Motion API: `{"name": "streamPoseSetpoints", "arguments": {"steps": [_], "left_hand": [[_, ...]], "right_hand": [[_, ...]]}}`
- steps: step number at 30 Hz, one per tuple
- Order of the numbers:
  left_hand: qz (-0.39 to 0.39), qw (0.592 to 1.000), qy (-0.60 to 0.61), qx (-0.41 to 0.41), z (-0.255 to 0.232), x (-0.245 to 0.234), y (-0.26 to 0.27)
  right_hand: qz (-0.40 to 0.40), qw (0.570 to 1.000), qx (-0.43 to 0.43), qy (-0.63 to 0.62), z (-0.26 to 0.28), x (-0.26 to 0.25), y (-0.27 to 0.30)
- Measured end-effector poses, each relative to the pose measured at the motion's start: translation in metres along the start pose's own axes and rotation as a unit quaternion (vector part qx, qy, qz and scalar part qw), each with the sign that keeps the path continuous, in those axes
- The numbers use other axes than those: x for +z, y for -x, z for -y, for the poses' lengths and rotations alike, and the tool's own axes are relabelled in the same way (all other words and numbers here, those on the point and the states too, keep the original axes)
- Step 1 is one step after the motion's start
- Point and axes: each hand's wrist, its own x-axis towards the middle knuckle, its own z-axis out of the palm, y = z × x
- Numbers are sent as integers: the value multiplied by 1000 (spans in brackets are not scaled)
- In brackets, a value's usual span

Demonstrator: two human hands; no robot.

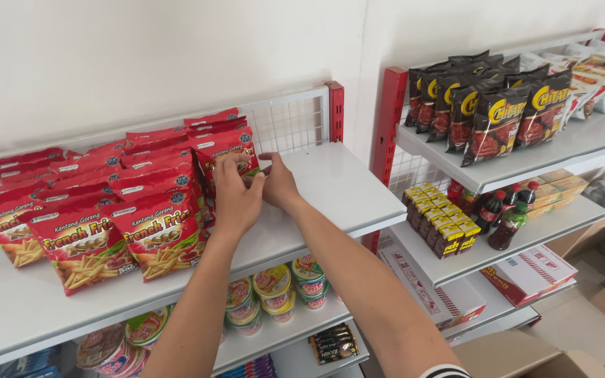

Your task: The person takes snack bags from a shelf and places them into a cardboard box.

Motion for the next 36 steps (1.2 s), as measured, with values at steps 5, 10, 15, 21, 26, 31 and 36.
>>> {"name": "streamPoseSetpoints", "arguments": {"steps": [5,10,15,21,26,31,36], "left_hand": [[-21,998,9,57,-13,0,-1],[-107,986,13,125,9,23,-26],[-4,994,104,-39,6,51,-36],[56,990,85,-96,8,61,-30],[11,994,39,-99,27,64,-35],[37,992,59,-108,45,71,-36],[108,979,139,-105,58,76,-38]], "right_hand": [[26,999,20,26,-46,1,-38],[-12,998,16,-59,9,-56,11],[-47,990,4,-134,-42,-67,-14],[-67,996,7,-58,-9,-67,17],[-34,999,36,18,-9,-65,14],[-53,998,31,33,-23,-62,8],[-74,996,35,43,-15,-66,13]]}}
